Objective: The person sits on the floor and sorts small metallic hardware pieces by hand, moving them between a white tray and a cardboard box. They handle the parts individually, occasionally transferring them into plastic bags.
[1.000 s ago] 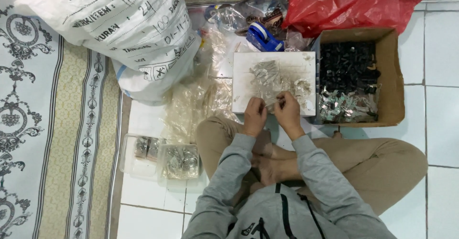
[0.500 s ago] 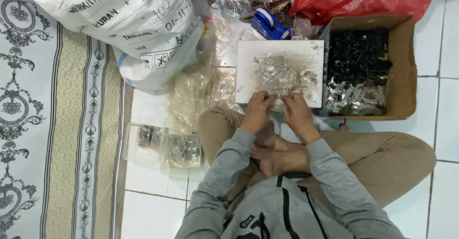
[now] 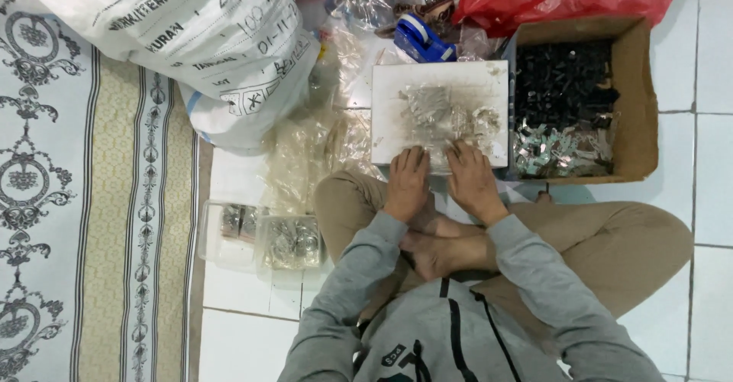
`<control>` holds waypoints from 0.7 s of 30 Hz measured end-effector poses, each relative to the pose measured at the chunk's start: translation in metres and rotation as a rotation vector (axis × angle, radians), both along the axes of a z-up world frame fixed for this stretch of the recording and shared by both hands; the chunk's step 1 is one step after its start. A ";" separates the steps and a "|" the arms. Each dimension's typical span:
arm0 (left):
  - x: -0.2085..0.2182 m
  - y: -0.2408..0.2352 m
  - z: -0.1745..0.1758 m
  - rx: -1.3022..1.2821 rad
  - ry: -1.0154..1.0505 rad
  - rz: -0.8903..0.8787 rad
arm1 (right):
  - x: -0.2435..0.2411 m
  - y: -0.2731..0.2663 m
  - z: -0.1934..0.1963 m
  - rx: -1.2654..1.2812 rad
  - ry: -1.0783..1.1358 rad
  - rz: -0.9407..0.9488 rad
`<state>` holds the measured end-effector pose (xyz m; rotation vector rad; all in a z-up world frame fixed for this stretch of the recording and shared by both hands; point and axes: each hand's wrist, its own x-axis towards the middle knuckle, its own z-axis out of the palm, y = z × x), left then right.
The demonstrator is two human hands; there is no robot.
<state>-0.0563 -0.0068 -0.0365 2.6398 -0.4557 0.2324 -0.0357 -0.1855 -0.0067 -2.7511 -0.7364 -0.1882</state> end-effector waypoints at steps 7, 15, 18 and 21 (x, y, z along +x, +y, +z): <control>0.004 0.007 -0.005 0.206 -0.328 0.011 | -0.012 -0.003 -0.020 0.064 -0.023 0.084; 0.006 0.011 -0.028 -0.032 -0.166 0.015 | 0.005 -0.018 -0.039 0.213 0.082 -0.007; 0.009 0.012 -0.007 -0.137 0.068 0.046 | 0.018 -0.021 -0.051 0.253 0.160 -0.032; 0.019 0.010 -0.030 -0.154 0.122 0.113 | 0.024 -0.007 -0.008 0.369 0.342 -0.137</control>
